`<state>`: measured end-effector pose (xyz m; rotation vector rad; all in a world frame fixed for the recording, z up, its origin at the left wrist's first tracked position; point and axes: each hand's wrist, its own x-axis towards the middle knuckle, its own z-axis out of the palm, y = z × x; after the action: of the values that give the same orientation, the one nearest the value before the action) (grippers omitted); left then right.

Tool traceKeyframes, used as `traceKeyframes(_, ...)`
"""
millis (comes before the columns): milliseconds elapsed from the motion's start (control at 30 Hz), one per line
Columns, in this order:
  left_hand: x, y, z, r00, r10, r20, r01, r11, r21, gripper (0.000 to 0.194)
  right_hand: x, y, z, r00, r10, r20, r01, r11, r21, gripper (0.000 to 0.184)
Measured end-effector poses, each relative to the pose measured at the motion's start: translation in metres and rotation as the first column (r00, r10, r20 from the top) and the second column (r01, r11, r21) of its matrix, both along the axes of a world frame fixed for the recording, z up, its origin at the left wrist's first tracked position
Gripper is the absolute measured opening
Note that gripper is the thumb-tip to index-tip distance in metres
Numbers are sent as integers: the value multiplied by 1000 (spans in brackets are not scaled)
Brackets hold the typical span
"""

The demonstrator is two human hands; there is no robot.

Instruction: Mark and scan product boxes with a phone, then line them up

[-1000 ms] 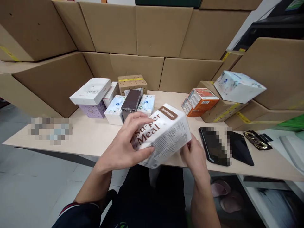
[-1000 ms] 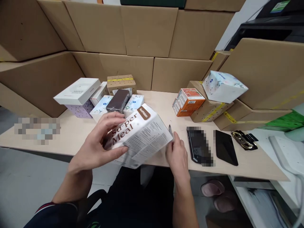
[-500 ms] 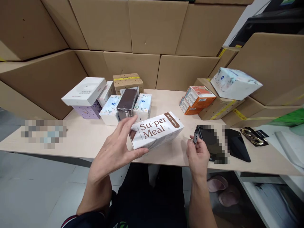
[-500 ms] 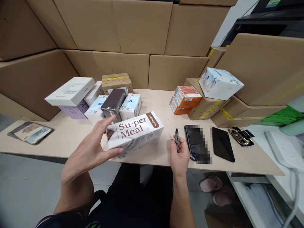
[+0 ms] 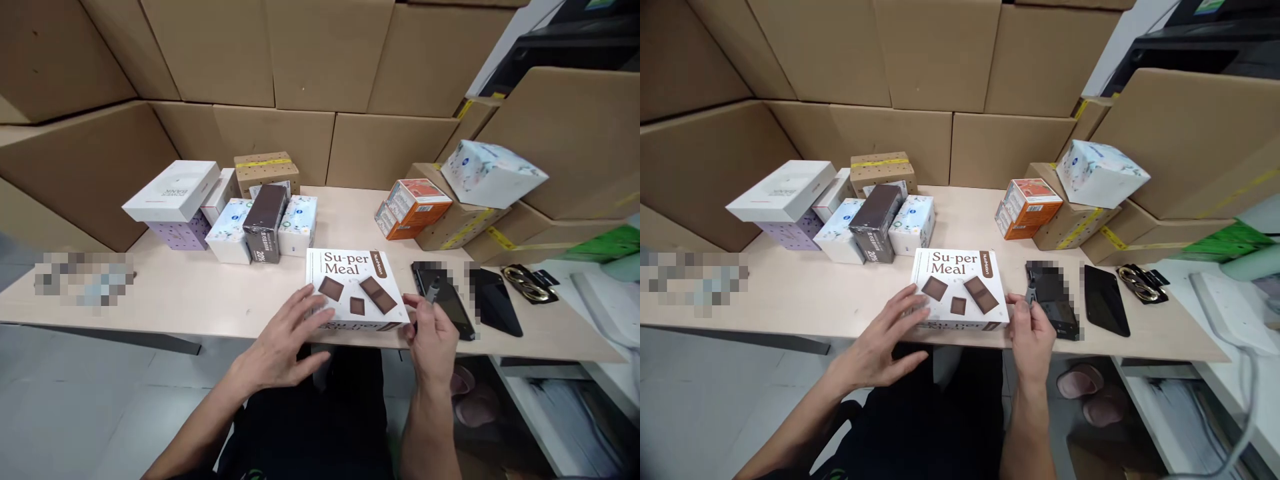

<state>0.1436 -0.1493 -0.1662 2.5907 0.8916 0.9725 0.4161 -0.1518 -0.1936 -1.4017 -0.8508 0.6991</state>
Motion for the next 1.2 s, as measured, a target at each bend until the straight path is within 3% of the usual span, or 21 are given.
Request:
traceKeyframes(100,-3,5,-3,939,240,245,-208,967,-149,51,2,2,-3,992,34,123,-24,997,-79,49)
traceKeyframes(200,-2,19,0,844,474,251,-353,844,-404,41,3,4,-5,986,64,154,-48,994,-102,48)
traceKeyframes(267,2,28,2,868,464,175,-335,809,-484,46,4,4,-6,982,81,169,-64,993,-102,46)
traceKeyframes(367,9,34,-1,904,402,145,-281,815,-507,49,5,3,-7,975,102,199,-86,993,-84,44)
traceKeyframes(533,13,35,-10,887,422,186,-275,807,-523,47,6,2,-8,976,128,177,-115,990,-81,43)
traceKeyframes(733,10,34,-10,869,415,270,-204,796,-570,45,7,0,-9,988,153,10,-150,981,-124,45)
traceKeyframes(1200,10,32,-9,859,434,271,-212,784,-584,43,10,-2,-9,981,195,-22,-196,972,-129,48)
